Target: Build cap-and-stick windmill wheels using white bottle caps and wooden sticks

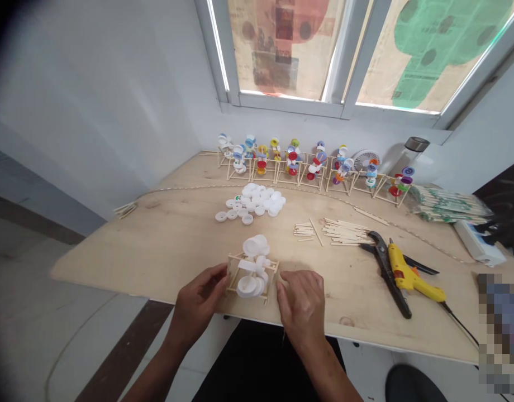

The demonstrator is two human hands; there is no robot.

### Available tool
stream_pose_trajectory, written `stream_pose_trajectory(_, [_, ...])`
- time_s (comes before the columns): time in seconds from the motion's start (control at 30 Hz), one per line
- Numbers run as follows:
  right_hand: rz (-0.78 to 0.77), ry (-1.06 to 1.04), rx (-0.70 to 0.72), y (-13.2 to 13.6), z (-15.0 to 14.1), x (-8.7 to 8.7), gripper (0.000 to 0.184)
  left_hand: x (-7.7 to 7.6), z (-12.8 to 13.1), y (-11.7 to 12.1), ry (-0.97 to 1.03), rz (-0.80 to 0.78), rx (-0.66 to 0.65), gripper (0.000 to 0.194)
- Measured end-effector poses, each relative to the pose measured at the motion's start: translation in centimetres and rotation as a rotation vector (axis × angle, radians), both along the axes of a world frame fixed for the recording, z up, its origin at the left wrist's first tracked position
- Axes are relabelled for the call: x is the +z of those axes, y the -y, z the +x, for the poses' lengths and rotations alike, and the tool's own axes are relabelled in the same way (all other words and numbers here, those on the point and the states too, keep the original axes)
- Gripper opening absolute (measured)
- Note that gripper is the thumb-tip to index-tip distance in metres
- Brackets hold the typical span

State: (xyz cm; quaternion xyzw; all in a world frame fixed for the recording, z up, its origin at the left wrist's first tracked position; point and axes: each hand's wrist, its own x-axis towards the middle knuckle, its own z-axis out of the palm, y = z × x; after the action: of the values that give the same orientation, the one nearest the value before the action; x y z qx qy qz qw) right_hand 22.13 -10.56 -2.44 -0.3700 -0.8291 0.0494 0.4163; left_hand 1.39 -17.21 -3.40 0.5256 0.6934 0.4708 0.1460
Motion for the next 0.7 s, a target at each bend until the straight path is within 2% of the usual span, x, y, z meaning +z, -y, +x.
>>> stream_pose_trajectory(0.3, [-0.033,0.027,0.014,0.4,0.0,-0.1,0.013,0.6,0.4,-0.1,-0.172,-0.080,-0.045,0.028])
stream_pose_trajectory(0.7, [-0.053,0.037,0.047,0.7,-0.2,-0.3,0.010,1.5,0.5,0.0,-0.119,-0.189,-0.042,0.028])
